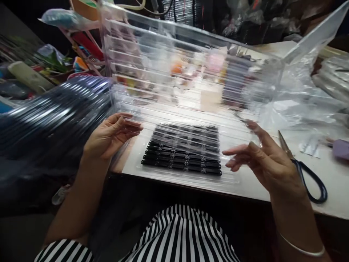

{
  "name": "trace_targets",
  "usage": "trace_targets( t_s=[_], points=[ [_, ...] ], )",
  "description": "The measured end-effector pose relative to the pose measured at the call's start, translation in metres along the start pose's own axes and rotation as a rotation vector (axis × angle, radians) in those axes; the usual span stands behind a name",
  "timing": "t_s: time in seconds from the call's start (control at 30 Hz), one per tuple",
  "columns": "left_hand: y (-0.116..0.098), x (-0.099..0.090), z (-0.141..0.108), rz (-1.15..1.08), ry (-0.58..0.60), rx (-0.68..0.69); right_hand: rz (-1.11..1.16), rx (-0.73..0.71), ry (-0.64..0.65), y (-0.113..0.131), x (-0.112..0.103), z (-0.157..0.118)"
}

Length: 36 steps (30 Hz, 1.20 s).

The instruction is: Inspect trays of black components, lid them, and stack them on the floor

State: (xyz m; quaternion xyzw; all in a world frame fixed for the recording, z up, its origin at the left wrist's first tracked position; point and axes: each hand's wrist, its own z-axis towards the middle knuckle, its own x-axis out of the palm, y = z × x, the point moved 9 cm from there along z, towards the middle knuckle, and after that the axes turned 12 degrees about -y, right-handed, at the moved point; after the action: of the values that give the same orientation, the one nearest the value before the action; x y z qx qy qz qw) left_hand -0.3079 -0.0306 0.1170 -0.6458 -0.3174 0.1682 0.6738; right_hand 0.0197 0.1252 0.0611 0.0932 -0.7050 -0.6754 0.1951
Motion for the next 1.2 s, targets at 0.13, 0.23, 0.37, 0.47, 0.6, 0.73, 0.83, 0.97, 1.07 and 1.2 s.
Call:
trace_targets(
  t_s=[0.13,0.23,0.37,0.47,0.6,0.73,0.83,0.97,1.07,1.2],
  points=[
    [0.024,-0.029,-0.013,0.088,-0.038,-0.096,-0.075,-0.023,-0.103,-0.002,-0.007,-0.008],
    [0.045,-0.048,-0.025,0.210,-0.078,-0.126,-0.139,0.008,-0.156,-0.009,-0.010,-0.014],
    [0.067,-0.070,-0.037,0.497,-0.125,-0.113,-0.265,0.119,-0.097,-0.031,-0.007,-0.024],
    [0.073,-0.080,-0.044,0.773,-0.117,-0.009,-0.345,0.205,-0.085,-0.050,-0.012,-0.034],
    [0.076,-0.074,-0.047,0.985,-0.018,0.113,-0.431,0.263,-0.122,-0.063,-0.027,-0.044],
    [0.076,-0.059,-0.041,1.044,0.024,0.147,-0.532,0.229,-0.093,-0.060,-0.030,-0.043],
    [0.072,-0.048,-0.035,1.090,0.027,0.184,-0.639,0.130,-0.103,-0.048,-0.030,-0.036],
    [0.067,-0.045,-0.033,1.143,0.071,0.197,-0.766,-0.068,-0.065,-0.031,-0.019,-0.027],
    [0.069,-0.050,-0.035,1.171,0.158,0.159,-0.916,-0.215,-0.010,-0.024,-0.011,-0.024],
    [0.056,-0.057,-0.026,1.243,-0.022,0.217,-1.121,-0.423,-0.217,-0.001,-0.019,-0.014]
  ],
)
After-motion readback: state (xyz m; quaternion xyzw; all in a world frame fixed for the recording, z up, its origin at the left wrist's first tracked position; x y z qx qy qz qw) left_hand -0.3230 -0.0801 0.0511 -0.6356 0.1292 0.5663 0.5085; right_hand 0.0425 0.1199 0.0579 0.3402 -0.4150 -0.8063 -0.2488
